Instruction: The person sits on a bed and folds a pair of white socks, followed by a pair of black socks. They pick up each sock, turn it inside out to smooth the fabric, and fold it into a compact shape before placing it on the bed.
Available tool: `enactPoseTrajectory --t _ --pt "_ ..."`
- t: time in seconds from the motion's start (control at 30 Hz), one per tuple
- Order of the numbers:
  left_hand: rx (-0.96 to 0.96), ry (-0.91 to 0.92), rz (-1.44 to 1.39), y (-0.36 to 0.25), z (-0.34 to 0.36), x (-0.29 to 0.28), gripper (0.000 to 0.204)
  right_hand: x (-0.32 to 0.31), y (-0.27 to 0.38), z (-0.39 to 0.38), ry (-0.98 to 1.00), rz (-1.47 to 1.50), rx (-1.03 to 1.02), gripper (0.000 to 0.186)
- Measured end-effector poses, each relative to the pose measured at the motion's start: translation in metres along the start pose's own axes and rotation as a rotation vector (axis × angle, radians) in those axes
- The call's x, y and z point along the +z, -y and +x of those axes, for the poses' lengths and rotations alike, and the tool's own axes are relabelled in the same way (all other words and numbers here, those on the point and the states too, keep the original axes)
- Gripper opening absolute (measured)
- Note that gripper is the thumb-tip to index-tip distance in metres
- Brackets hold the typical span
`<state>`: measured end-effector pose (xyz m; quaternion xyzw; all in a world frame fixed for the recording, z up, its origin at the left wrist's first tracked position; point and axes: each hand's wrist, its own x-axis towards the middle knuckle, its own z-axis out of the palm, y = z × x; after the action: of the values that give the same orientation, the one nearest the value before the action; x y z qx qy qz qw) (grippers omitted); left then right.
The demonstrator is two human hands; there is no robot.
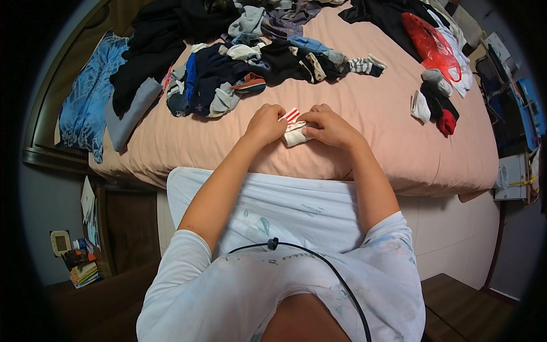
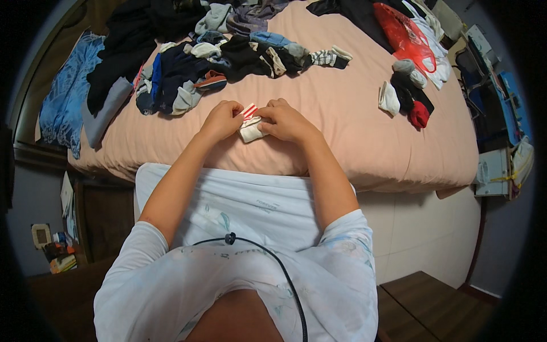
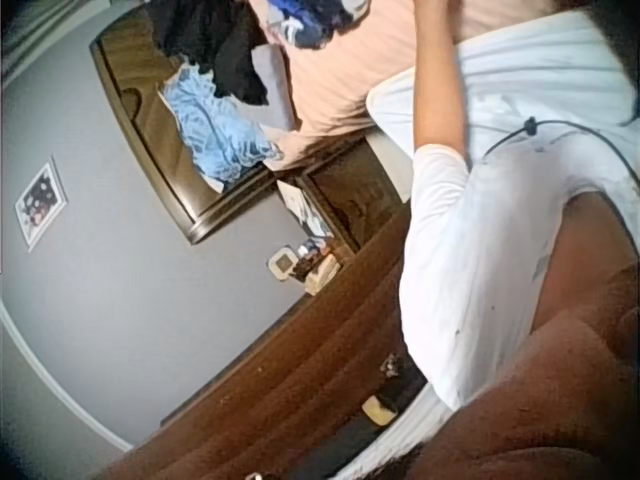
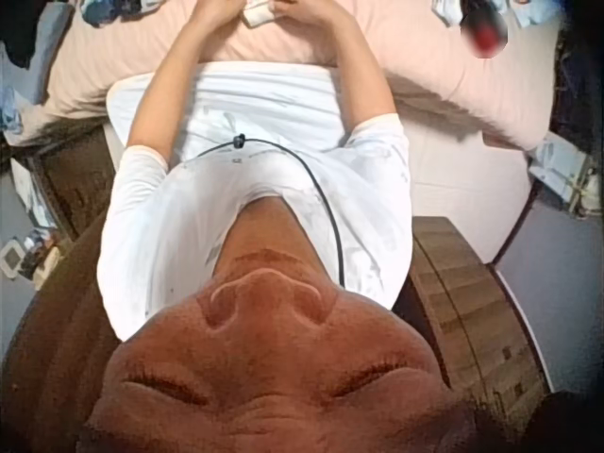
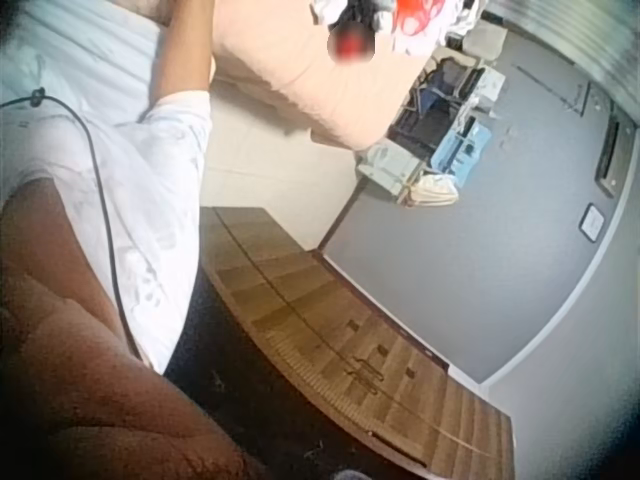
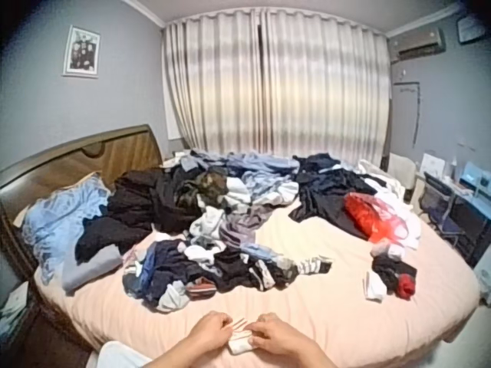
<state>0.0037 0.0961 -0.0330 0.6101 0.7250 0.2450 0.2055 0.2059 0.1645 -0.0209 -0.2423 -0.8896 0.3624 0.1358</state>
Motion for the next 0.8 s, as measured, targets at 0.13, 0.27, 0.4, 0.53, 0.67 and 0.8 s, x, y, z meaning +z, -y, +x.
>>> enactPoseTrajectory --t 0.13,0.27,0.4,0.53,0.67,0.8 --pt "-0.085 0.264 -0.059 -0.012 0.012 -0.015 0.019 -0.001 -0.004 0.007 0.045 0.003 0.037 0.034" --pt "0.119 -0.022 0.145 -0.005 0.008 -0.008 0.017 -0.001 -0.005 0.011 0.065 0.001 0.032 0.034" --pt "0.223 -0.047 0.209 -0.014 0.002 -0.009 0.015 -0.003 -0.004 0.010 0.080 0.031 0.036 0.033" --pt "0.406 -0.074 0.265 -0.016 0.001 -0.009 0.012 -0.004 0.000 0.007 0.067 0.015 0.031 0.031" --pt "0.554 -0.250 0.227 -0.017 -0.003 -0.006 0.012 -0.007 0.009 -0.003 0.050 -0.003 0.017 0.032" --pt "0.425 -0.191 0.018 -0.023 -0.002 -0.003 0.012 -0.004 0.003 -0.009 -0.012 0.034 -0.012 0.032"
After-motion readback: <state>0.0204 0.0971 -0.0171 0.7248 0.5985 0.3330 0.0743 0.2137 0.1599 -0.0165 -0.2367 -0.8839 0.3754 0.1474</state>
